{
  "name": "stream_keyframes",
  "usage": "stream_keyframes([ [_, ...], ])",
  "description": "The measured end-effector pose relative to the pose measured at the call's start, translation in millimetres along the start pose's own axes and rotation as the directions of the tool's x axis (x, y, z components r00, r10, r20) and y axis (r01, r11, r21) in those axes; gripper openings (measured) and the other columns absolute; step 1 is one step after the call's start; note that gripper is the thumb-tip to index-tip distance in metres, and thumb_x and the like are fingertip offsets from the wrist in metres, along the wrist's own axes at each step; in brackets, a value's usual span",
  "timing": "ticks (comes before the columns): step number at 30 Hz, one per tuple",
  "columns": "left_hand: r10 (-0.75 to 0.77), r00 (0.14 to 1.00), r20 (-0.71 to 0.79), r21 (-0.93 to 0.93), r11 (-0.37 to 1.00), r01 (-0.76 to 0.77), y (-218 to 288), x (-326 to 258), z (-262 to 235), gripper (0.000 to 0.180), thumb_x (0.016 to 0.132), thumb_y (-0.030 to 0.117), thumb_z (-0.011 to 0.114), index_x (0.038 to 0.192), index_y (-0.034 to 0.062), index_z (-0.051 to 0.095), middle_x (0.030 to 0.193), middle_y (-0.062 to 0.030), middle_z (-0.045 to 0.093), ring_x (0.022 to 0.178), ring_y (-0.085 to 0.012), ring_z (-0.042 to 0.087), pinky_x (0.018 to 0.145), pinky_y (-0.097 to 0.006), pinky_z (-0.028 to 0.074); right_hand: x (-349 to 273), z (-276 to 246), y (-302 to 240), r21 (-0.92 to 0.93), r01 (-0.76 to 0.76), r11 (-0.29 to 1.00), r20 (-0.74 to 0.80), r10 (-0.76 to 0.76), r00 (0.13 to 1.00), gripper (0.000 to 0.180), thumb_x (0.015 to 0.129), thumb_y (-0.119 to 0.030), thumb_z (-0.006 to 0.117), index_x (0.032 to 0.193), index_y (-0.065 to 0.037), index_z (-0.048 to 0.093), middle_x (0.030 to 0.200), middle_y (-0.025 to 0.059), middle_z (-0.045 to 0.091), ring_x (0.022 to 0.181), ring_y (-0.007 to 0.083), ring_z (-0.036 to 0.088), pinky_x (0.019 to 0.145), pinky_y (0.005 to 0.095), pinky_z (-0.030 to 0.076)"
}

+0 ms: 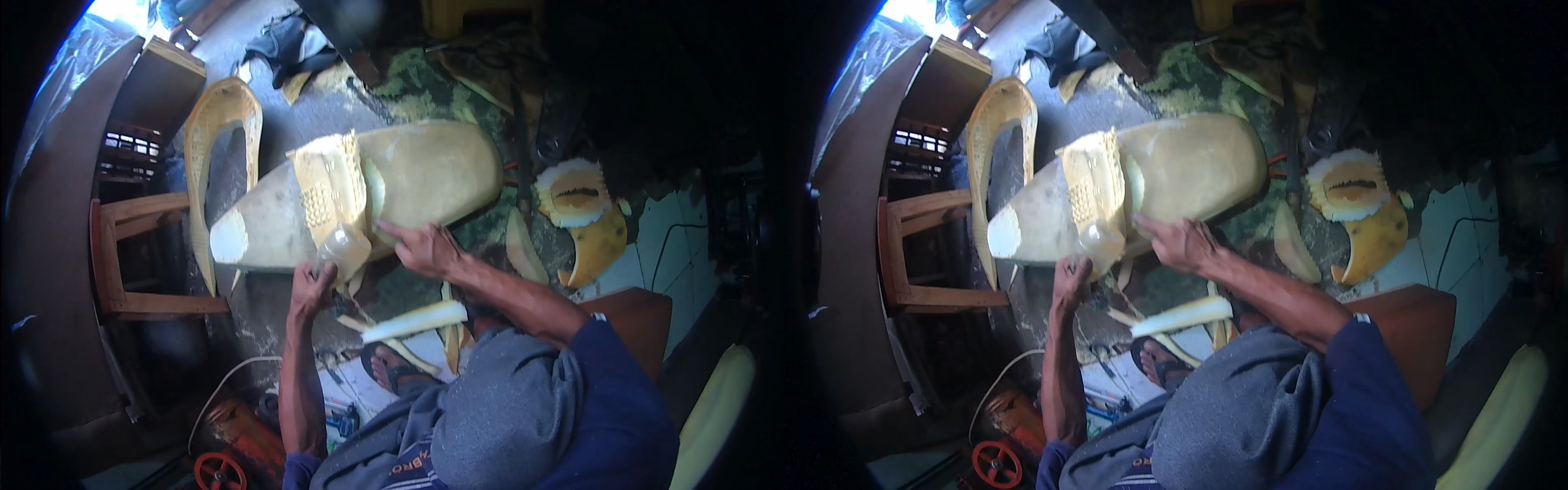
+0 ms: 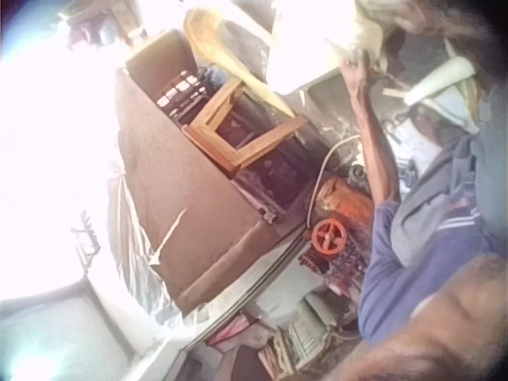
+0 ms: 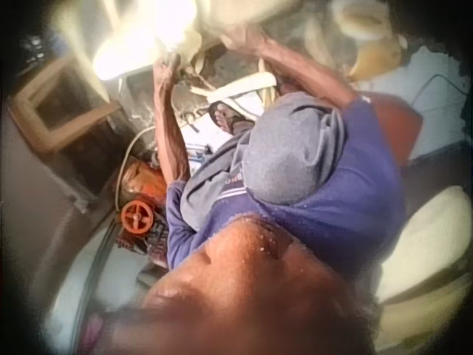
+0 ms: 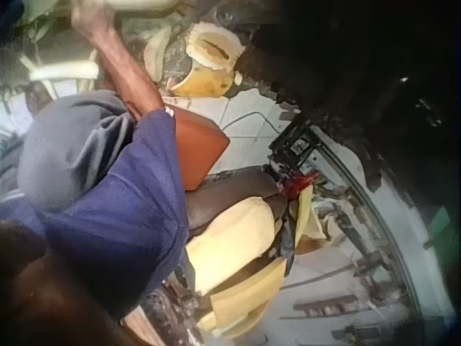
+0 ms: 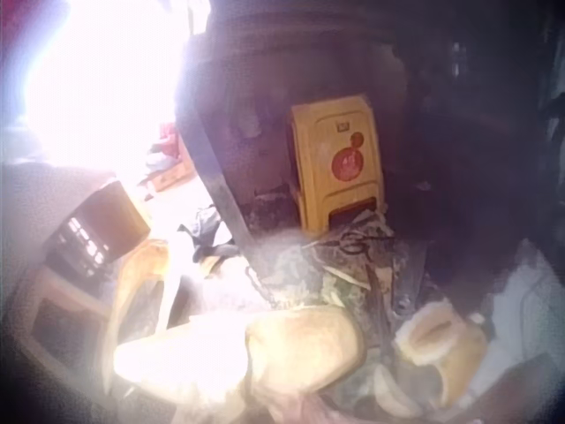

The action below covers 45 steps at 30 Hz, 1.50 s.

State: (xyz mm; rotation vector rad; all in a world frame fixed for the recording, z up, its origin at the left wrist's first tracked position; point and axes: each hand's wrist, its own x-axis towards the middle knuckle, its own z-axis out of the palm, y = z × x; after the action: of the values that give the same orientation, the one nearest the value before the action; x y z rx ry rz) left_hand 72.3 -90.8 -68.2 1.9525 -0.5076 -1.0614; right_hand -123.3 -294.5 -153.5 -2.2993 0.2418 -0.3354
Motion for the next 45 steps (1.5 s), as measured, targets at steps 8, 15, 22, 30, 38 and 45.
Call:
stream_keyframes([
  [8,0.136,0.988,-0.066,-0.073,0.987,-0.141,-14,11,3,0.068,0.09,0.071,0.067,0.085,0.0035,0.067,0.062,0.002,0.056,0.047,-0.0077,0.049,0.043,-0.026,0.036,-5,8,-21,0.124,-0.101,0.987,-0.217,0.126,0.968,0.036,0.085,-0.018,0.064,0.118,-0.02,0.077,0.071,0.0209,0.069,0.066,0.0355,0.073,0.063,0.048,0.06],
  [15,0.085,0.992,-0.093,-0.08,0.992,-0.092,-19,8,1,0.064,0.092,0.067,0.067,0.089,0.0027,0.068,0.069,-0.0007,0.062,0.053,-0.0102,0.056,0.047,-0.028,0.041,-5,16,-24,0.073,-0.187,0.98,0.144,0.175,0.974,0.042,0.083,-0.02,0.062,0.123,-0.013,0.074,0.07,0.0198,0.07,0.064,0.0368,0.072,0.069,0.052,0.06],
  [22,0.115,0.992,-0.058,-0.125,0.985,-0.122,-20,12,0,0.061,0.093,0.062,0.068,0.094,0.0019,0.07,0.081,-0.0009,0.064,0.065,-0.01,0.058,0.054,-0.028,0.043,-10,21,-23,0.027,-0.064,0.998,-0.118,0.067,0.991,0.042,0.084,-0.02,0.062,0.125,-0.014,0.073,0.071,0.0147,0.071,0.067,0.0366,0.072,0.069,0.0565,0.056],
  [30,0.124,0.991,-0.04,-0.175,0.976,-0.13,-15,3,9,0.06,0.093,0.061,0.069,0.096,0.0016,0.071,0.082,0.0018,0.064,0.076,-0.0086,0.054,0.069,-0.029,0.042,-9,5,-29,-0.125,0.128,0.984,-0.138,-0.145,0.98,0.039,0.082,-0.018,0.061,0.118,-0.013,0.075,0.067,0.0206,0.068,0.065,0.0396,0.072,0.064,0.0563,0.057],
  [38,0.097,0.995,-0.028,-0.171,0.98,-0.1,-17,-2,17,0.067,0.09,0.07,0.067,0.086,0.0031,0.069,0.072,-0.0021,0.064,0.06,-0.01,0.056,0.052,-0.028,0.04,64,-39,-17,-0.167,-0.188,0.968,0.053,0.199,0.979,0.04,0.086,-0.017,0.058,0.124,-0.013,0.071,0.07,0.0204,0.069,0.062,0.0408,0.071,0.061,0.0515,0.06],
  [45,0.146,0.983,-0.108,-0.446,0.877,-0.179,28,-9,21,0.071,0.094,0.072,0.06,0.101,0.0014,0.068,0.074,-0.0058,0.065,0.058,-0.0144,0.059,0.053,-0.03,0.045,-11,-44,-54,0.156,-0.156,0.975,0.445,0.071,0.893,0.041,0.083,-0.02,0.058,0.118,-0.017,0.079,0.091,0.0242,0.075,0.078,0.036,0.076,0.079,0.0412,0.063],
])
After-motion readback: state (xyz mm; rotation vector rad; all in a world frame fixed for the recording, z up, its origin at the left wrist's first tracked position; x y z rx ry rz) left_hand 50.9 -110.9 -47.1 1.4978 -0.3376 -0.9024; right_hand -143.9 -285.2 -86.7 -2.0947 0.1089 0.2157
